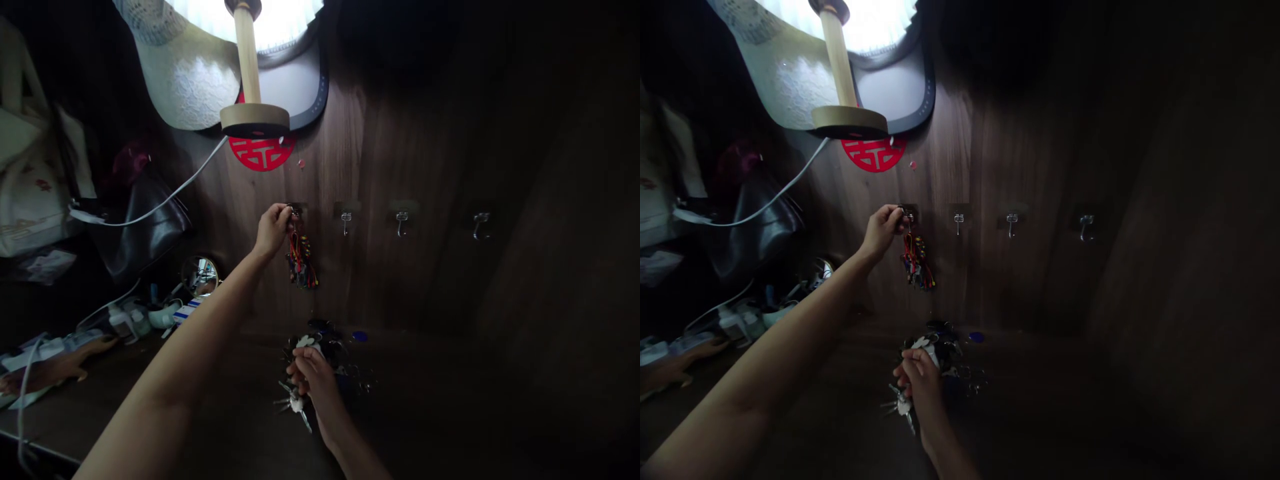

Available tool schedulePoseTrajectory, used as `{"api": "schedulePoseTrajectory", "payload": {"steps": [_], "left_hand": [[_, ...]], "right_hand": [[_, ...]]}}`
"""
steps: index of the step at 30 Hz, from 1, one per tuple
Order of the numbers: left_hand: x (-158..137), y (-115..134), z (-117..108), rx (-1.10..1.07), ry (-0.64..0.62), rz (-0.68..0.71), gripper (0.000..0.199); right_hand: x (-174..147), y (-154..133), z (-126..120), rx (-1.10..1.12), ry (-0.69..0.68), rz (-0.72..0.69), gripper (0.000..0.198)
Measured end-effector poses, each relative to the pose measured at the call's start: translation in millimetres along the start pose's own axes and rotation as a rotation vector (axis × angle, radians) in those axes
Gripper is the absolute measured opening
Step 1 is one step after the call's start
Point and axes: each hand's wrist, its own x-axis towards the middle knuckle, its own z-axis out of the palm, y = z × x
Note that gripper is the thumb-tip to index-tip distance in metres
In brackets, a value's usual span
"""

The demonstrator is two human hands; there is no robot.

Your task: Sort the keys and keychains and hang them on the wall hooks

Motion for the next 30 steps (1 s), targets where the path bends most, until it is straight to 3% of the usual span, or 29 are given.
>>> {"api": "schedulePoseTrajectory", "payload": {"steps": [7,12,23,30], "left_hand": [[-5,-30,-32,0.060,0.209,-0.155,0.015],[-29,-63,-44,0.089,0.230,-0.234,0.016],[-81,-97,-18,0.004,0.004,-0.371,0.019],[-105,-102,-28,-0.021,-0.044,-0.385,0.031]], "right_hand": [[0,-1,4,0.032,-0.046,0.020,0.041],[-3,-1,8,0.061,-0.056,0.046,0.038],[-4,0,3,0.053,-0.033,0.030,0.030],[-3,-11,-8,0.099,0.075,-0.069,0.022]]}}
